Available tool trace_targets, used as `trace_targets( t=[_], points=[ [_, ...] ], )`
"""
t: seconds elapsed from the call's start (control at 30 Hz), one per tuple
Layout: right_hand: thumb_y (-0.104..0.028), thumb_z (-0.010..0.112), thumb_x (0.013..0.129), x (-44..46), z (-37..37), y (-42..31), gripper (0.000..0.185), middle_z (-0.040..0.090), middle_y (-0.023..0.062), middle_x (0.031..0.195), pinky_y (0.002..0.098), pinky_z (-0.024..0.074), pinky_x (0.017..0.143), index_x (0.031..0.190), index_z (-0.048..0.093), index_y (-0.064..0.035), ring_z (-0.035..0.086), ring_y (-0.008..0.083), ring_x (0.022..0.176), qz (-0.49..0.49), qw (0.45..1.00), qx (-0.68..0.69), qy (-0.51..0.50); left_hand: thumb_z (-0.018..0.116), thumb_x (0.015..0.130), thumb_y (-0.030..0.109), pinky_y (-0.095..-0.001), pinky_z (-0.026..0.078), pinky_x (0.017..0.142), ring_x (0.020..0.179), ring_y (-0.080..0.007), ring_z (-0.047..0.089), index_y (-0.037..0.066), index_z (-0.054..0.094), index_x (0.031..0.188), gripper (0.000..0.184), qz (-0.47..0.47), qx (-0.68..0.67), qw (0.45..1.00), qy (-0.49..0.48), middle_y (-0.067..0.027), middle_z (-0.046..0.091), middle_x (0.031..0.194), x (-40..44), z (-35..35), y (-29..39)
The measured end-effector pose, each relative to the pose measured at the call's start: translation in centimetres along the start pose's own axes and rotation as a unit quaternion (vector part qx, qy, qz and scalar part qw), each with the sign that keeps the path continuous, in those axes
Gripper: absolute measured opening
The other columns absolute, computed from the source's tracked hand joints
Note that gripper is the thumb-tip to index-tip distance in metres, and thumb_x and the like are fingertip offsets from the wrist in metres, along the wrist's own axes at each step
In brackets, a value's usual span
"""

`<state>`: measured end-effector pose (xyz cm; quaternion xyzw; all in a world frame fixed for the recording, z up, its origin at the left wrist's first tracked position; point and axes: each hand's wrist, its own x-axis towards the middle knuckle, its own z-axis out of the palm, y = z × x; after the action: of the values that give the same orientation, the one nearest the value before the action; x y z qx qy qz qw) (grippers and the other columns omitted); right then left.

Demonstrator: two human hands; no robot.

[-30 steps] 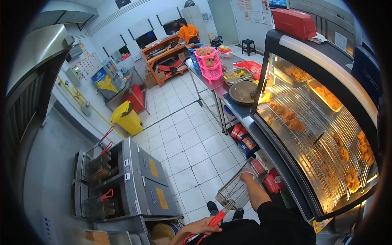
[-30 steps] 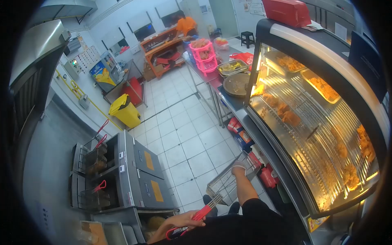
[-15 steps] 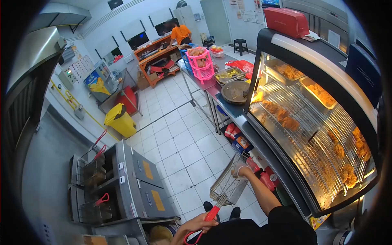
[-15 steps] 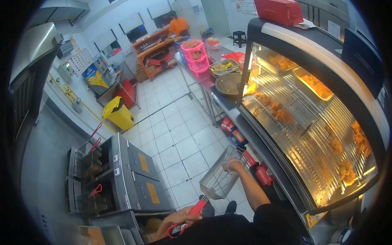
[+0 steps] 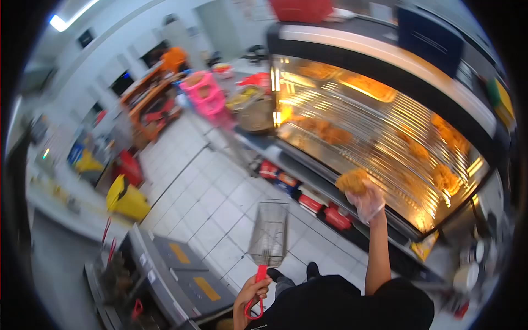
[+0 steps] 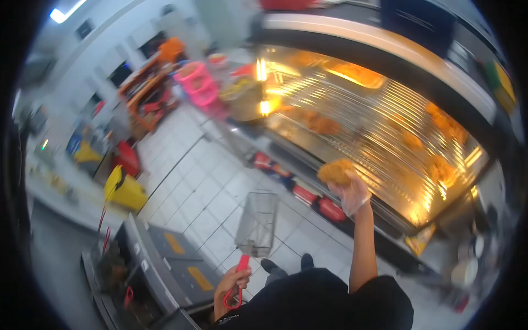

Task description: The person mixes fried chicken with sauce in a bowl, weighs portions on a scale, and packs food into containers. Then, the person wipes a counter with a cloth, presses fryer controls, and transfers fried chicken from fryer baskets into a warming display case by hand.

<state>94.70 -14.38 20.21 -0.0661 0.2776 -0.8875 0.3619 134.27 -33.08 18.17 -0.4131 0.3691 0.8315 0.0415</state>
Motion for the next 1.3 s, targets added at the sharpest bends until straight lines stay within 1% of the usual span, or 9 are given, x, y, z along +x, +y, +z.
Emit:
trace_targets(
  t=[0.23,0.43,0.63,0.77,1.0,1.13,1.23,1.27,1.3],
  points=[
    [-0.005,0.059,0.089,-6.1,-0.4,-8.9,0.046,0.057,0.0150,0.120,0.0386,0.0553,0.090,0.132,0.043,-0.0026,0.061,0.0259,0.107,-0.404,0.888,-0.117,0.186,0.060,0.091,0.011,-0.0189,0.029,0.041,0.047,-0.0019,0.033,0.008,0.049,0.093,0.011,0.007,-0.010,1.000,-0.007,0.0050,0.038,0.064,1.5,-0.3,0.6],
    [-0.010,0.060,0.089,-6.0,-5.8,-13.4,0.045,0.054,0.0175,0.126,0.0379,0.0385,0.103,0.131,0.048,0.0006,0.052,0.0291,0.118,-0.481,0.435,-0.661,0.378,0.059,0.092,0.011,-0.0187,0.031,0.042,0.047,-0.0013,0.033,0.008,0.048,0.090,0.011,0.029,-0.003,0.999,-0.024,0.0053,0.038,0.065,1.7,-0.6,0.8],
    [-0.014,0.053,0.087,-2.3,-12.6,-14.8,0.033,0.047,0.0223,0.136,0.0445,0.0298,0.110,0.115,0.060,0.0023,0.043,0.0370,0.126,-0.439,0.185,-0.827,0.296,0.061,0.092,0.013,-0.0181,0.030,0.043,0.048,-0.0005,0.034,0.009,0.048,0.089,0.014,0.034,-0.013,0.999,-0.036,0.0067,0.039,0.066,1.3,0.3,1.5],
    [-0.018,0.047,0.092,-1.8,-6.9,-15.3,0.043,0.057,0.0209,0.124,0.0425,0.0404,0.100,0.131,0.050,0.0003,0.055,0.0351,0.113,-0.215,0.247,-0.849,0.415,0.063,0.091,0.016,-0.0168,0.028,0.043,0.049,0.0003,0.034,0.007,0.050,0.094,0.016,0.042,-0.031,0.997,-0.050,0.0062,0.041,0.069,1.0,0.5,1.2],
    [-0.028,0.049,0.091,2.1,-20.4,-17.6,0.052,0.054,0.0208,0.130,0.0371,0.0428,0.099,0.135,0.047,-0.0012,0.058,0.0312,0.113,-0.099,0.105,-0.901,0.409,0.062,0.092,0.012,-0.0189,0.031,0.044,0.049,-0.0013,0.035,0.011,0.046,0.086,0.017,0.039,-0.054,0.998,-0.024,0.0060,0.040,0.066,0.6,0.5,0.9],
    [-0.023,0.052,0.090,-0.5,-10.8,-15.5,0.048,0.057,0.0187,0.129,0.0346,0.0447,0.099,0.131,0.051,0.0021,0.060,0.0290,0.112,-0.325,0.208,-0.836,0.390,0.063,0.091,0.012,-0.0193,0.031,0.043,0.048,-0.0013,0.035,0.010,0.047,0.086,0.017,0.060,-0.072,0.995,-0.029,0.0056,0.041,0.066,0.4,-0.9,0.6],
    [-0.021,0.055,0.089,-2.7,-2.1,-11.6,0.047,0.058,0.0205,0.128,0.0359,0.0466,0.097,0.129,0.052,0.0043,0.058,0.0295,0.116,-0.304,0.530,-0.659,0.439,0.063,0.091,0.012,-0.0190,0.030,0.042,0.047,-0.0005,0.035,0.009,0.049,0.089,0.014,0.080,-0.084,0.993,-0.005,0.0063,0.041,0.064,-0.2,-1.5,0.9],
    [-0.020,0.058,0.090,-2.7,-2.5,-10.5,0.036,0.064,0.0197,0.117,0.0366,0.0523,0.088,0.116,0.060,0.0046,0.063,0.0285,0.105,-0.306,0.345,-0.779,0.425,0.060,0.092,0.013,-0.0186,0.028,0.041,0.046,-0.0003,0.035,0.009,0.051,0.089,0.011,0.102,-0.086,0.991,0.005,0.0076,0.041,0.063,-0.5,-1.7,0.9],
    [-0.020,0.058,0.090,-0.5,-9.1,-8.3,0.029,0.066,0.0164,0.102,0.0350,0.0537,0.082,0.105,0.064,0.0038,0.065,0.0258,0.093,-0.401,0.443,-0.705,0.381,0.059,0.093,0.015,-0.0183,0.027,0.040,0.046,-0.0001,0.035,0.010,0.051,0.087,0.011,0.122,-0.100,0.988,-0.003,0.0089,0.040,0.061,-0.9,-2.2,0.9]
  ],
)
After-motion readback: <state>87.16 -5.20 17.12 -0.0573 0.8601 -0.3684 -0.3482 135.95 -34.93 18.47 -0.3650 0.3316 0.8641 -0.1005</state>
